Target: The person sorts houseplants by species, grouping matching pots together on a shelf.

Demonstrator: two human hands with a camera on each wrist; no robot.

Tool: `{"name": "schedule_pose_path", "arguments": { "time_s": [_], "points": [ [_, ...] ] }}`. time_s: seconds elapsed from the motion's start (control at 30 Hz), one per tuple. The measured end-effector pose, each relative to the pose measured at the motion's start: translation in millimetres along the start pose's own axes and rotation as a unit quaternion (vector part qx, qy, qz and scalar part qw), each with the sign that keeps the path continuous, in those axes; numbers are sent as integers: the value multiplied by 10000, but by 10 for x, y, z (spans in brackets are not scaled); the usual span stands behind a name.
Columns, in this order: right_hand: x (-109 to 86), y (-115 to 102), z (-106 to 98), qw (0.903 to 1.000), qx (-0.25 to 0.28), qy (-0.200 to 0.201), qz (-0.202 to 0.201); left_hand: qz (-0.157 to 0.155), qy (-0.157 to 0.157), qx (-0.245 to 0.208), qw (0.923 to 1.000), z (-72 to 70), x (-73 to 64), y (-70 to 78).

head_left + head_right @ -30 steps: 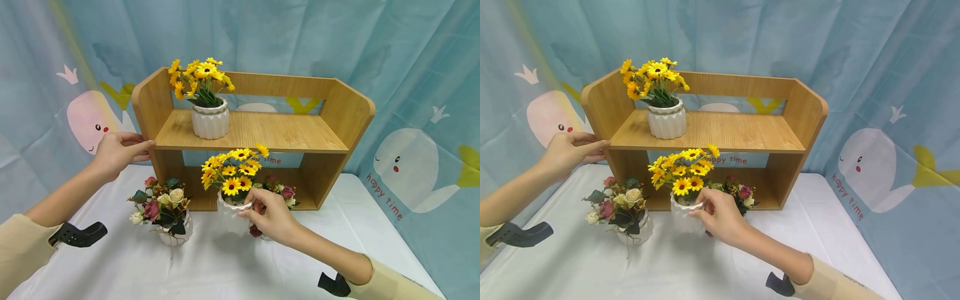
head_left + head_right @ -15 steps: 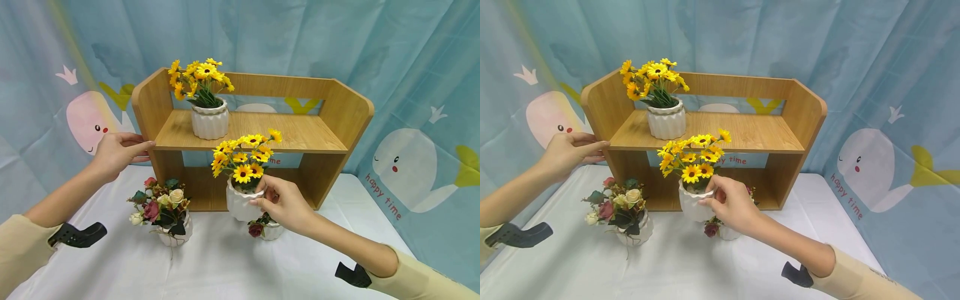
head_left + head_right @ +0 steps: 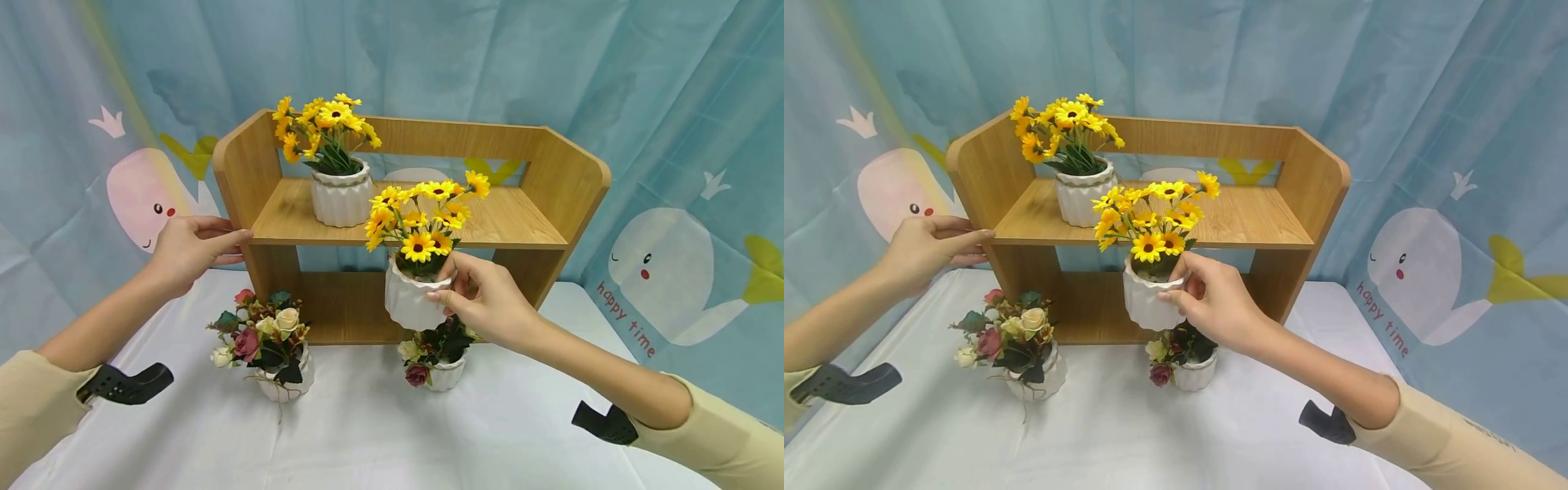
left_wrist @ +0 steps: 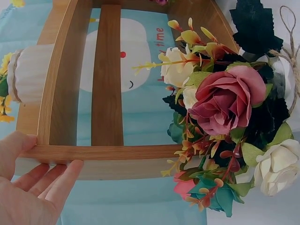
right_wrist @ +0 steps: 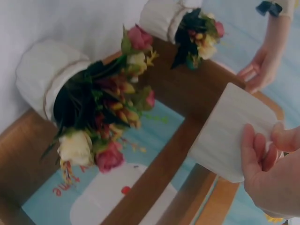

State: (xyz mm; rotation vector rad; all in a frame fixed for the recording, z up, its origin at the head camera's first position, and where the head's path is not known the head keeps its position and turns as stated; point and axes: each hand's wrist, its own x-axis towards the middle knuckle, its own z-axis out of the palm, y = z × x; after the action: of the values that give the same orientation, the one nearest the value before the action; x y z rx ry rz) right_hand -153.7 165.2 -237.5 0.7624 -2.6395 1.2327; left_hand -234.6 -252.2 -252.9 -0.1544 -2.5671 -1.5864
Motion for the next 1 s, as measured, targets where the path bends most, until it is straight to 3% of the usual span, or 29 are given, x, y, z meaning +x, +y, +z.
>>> {"name": "schedule_pose_path", "arguments": {
  "time_s": [0.4,0.7,1.0],
  "points": [
    [136,-65,-311,9987,-431,258,-27,48,-27,-36,10000,-3,-2,7],
    [209,-162,-505,9994,-256,192,133,4,-23,-35,10000,1,4,4],
    [364,-212,-727,9979,-316,392,405,-16,-17,-40,10000,0,6,19]
  ]
}}
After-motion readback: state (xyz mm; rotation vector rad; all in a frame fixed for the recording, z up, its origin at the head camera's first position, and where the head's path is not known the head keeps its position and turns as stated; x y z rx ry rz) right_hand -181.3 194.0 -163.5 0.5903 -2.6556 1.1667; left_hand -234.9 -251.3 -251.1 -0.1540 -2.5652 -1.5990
